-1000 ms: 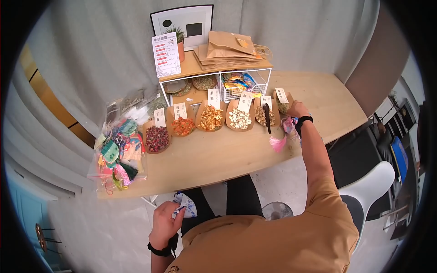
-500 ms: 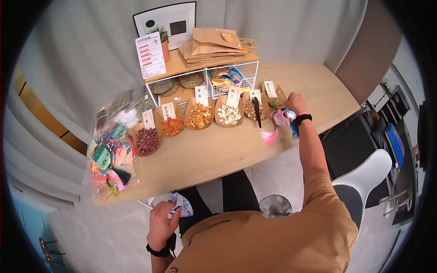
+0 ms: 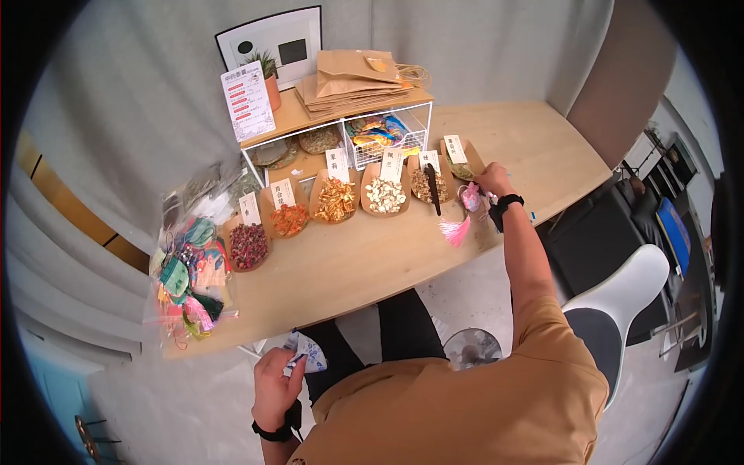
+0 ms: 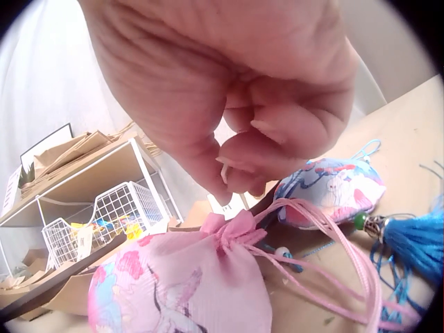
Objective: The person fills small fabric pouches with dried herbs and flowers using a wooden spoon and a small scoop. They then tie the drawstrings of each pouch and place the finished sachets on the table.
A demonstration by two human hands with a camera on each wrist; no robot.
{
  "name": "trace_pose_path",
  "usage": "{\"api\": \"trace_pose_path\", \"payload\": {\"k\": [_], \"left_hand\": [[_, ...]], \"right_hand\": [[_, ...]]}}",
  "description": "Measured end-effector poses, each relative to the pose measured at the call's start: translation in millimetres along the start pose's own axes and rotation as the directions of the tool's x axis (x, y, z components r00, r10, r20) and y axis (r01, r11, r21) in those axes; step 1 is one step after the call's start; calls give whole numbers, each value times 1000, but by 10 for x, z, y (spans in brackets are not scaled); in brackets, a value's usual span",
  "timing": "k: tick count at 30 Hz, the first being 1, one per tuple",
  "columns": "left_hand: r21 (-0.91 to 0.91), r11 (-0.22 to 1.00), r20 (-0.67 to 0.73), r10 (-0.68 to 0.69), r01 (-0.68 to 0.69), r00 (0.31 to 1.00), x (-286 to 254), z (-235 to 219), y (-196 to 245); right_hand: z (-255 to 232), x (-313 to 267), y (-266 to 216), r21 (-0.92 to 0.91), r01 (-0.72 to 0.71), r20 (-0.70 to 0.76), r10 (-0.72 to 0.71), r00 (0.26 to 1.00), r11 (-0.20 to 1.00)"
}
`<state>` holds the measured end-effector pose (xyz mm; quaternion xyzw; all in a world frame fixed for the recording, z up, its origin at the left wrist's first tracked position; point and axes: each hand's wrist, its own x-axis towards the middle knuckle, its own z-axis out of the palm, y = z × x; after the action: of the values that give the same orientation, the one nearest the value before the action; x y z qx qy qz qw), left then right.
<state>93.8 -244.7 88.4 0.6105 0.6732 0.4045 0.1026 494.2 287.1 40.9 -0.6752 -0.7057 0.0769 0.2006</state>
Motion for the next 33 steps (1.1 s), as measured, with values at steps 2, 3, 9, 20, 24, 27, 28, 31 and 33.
{"api": "trace_pose_path", "payload": {"k": [2,3,9,20,24,27,28,31,33], "left_hand": [[2,1000,5,16,-16,1000,13,0,14],[6,1000,4,23,-23,1000,26,-1,17],[-25,997,0,68,-68,998,65,39,11],[-30,985,225,174,-172,959,442,226,224],[-65,965,309,263,-256,914,519,312,290],[-81,961,337,276,-264,900,503,341,290],[-90,959,338,283,-269,897,495,340,286],[-38,970,376,235,-238,897,471,330,277],[-90,964,376,267,-251,887,470,328,291]], "right_hand": [[-37,-37,-33,35,-9,20,8,1000,999],[-10,-13,5,70,-20,-1,20,1000,997],[-10,-190,-119,100,82,-399,-35,916,992],[-17,-2173,-1693,977,-44,104,-287,952,207],[-33,-3201,-2141,975,-210,208,-659,723,77],[-116,-3370,-2243,983,5,155,-844,514,183],[-94,-3379,-2238,983,23,147,-850,506,184],[-66,-3320,-2169,977,88,131,-873,470,194],[-105,-3279,-2147,978,50,163,-898,409,200]]}}
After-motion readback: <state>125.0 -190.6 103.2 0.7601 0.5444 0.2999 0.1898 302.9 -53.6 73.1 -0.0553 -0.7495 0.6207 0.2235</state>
